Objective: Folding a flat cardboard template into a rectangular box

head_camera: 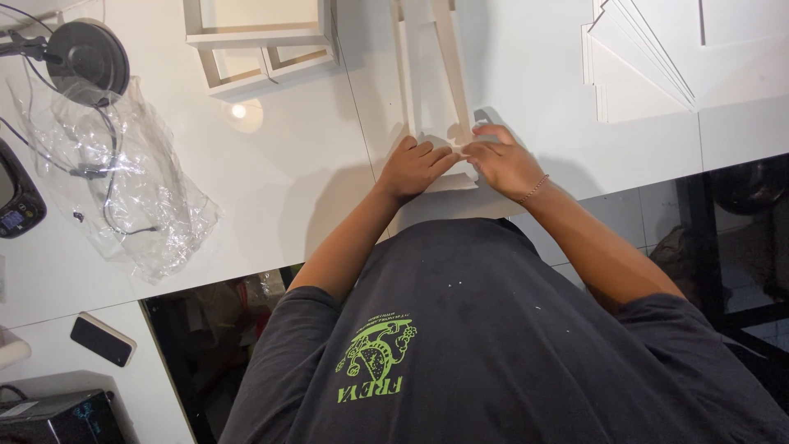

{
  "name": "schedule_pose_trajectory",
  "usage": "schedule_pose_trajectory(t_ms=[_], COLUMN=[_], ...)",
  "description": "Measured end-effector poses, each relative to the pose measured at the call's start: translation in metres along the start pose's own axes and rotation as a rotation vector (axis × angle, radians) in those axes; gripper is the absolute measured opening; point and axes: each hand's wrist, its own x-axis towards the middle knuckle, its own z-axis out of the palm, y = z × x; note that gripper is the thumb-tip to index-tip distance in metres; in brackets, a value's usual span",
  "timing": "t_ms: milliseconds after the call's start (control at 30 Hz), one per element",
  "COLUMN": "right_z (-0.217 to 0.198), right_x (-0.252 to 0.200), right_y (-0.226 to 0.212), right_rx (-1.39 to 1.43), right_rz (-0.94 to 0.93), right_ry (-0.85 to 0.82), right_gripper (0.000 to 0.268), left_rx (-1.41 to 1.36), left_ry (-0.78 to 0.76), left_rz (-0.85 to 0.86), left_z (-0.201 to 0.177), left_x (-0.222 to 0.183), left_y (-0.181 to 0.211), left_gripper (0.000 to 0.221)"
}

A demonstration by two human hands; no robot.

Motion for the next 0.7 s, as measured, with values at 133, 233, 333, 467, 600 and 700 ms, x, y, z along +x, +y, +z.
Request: schedule_pose_trajectory(t_ms=[133,233,333,467,600,700], right_z=[-0.008,-0.029,-0.028,-0.010,-0.017,0.001], right_x=[-0.016,-0.009,-0.018,-0.020,-0.005,-0.023], right_y=[-0.007,-0.030,-0.037,-0.044,-0.060,-0.028], right_rx=[-0.086,-0.016,-0.199,-0.308,-0.395,-0.420], right_rz=[-0.166,-0.272,-0.225,-0.166,-0.205,-0.223], right_ry=[-0.060,-0.132,-0.278,-0.093,0.047,0.063], right_gripper=[0.017,0.017,0.033,0.006,0.018,0.013], left_rx=[-0.073,-0.099,-0.203,-0.172,-0.150,-0.154], left_ry=[-0.022,-0.093,-0.113,-0.045,-0.066,-0.015], left_rz=[0.024,0.043,0.033,0.122,0.217,0.213], left_z=[0.009,0.004,0.001,0.003,-0.023,-0.002], left_x=[-0.015,-0.016,-0.015,-0.012,0.012,-0.005], left_y=[-0.003,-0.008,-0.013,-0.018,-0.021,-0.023], left_gripper=[0.014,0.013,0.022,0.023,0.015,0.017])
